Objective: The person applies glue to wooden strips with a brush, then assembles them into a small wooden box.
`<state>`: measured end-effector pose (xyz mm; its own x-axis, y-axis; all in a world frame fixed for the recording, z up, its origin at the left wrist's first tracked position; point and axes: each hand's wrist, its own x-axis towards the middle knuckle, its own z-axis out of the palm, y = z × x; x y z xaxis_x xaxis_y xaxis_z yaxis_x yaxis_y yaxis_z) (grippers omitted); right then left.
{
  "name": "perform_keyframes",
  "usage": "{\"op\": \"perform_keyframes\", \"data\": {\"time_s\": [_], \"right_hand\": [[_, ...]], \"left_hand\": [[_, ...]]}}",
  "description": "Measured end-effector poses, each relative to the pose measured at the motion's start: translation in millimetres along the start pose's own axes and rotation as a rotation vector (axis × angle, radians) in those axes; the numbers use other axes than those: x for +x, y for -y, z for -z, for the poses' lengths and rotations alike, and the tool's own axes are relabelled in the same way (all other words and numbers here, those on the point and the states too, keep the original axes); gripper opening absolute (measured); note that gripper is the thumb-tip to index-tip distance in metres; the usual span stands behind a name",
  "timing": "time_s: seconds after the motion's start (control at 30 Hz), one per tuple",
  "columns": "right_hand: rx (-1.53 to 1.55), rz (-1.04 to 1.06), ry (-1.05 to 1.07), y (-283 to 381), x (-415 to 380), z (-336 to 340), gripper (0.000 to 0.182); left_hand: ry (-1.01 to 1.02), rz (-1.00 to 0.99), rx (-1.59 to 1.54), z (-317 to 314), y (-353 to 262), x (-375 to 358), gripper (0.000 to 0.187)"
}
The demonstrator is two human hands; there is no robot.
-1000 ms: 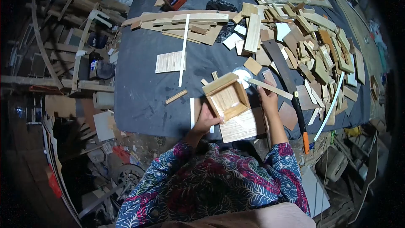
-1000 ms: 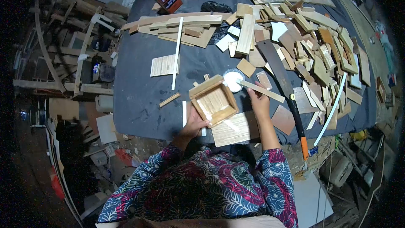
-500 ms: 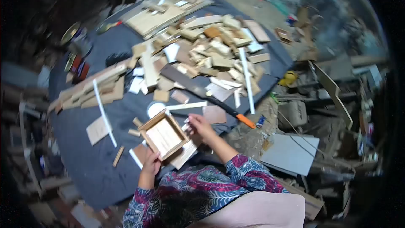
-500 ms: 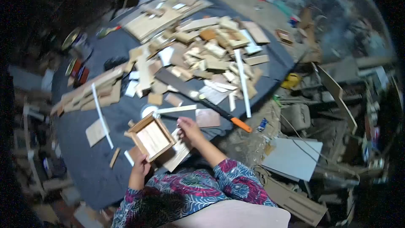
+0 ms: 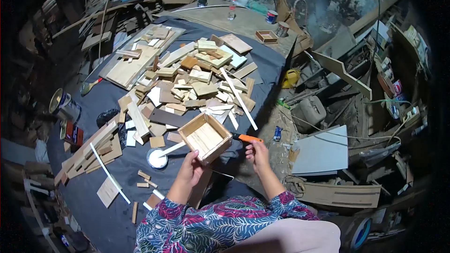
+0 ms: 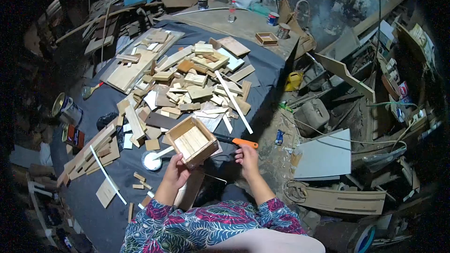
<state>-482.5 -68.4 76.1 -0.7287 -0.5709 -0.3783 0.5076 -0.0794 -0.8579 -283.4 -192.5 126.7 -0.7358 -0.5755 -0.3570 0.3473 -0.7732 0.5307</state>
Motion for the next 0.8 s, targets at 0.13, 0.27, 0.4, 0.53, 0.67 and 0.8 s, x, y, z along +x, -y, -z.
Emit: {"op": "perform_keyframes", "data": {"time_s": [0.13, 0.27, 0.4, 0.53, 0.67, 0.8], "right_hand": [[0.068, 0.108, -0.065, 32, 31, 26, 0.018], [0.114, 0.132, -0.013, 66, 74, 42, 0.016], [0.127, 0.104, 0.107, 107, 142, 59, 0.016], [-0.007, 0.059, 0.254, 147, 217, 69, 0.017], [-0.081, -0.01, 0.393, 183, 255, 67, 0.019], [-0.098, -0.066, 0.417, 186, 272, 69, 0.019]], "left_hand": [[-0.15, 0.086, 0.232, -27, 9, 49, 0.047], [0.035, -0.015, 0.164, -61, 21, 94, 0.051], [0.232, 0.188, -0.152, -65, 35, 144, 0.062], [0.342, 0.161, -0.223, -63, 62, 187, 0.06], [0.295, 0.141, -0.24, -70, 86, 216, 0.058], [0.163, 0.066, -0.139, -111, 88, 226, 0.055]]}}
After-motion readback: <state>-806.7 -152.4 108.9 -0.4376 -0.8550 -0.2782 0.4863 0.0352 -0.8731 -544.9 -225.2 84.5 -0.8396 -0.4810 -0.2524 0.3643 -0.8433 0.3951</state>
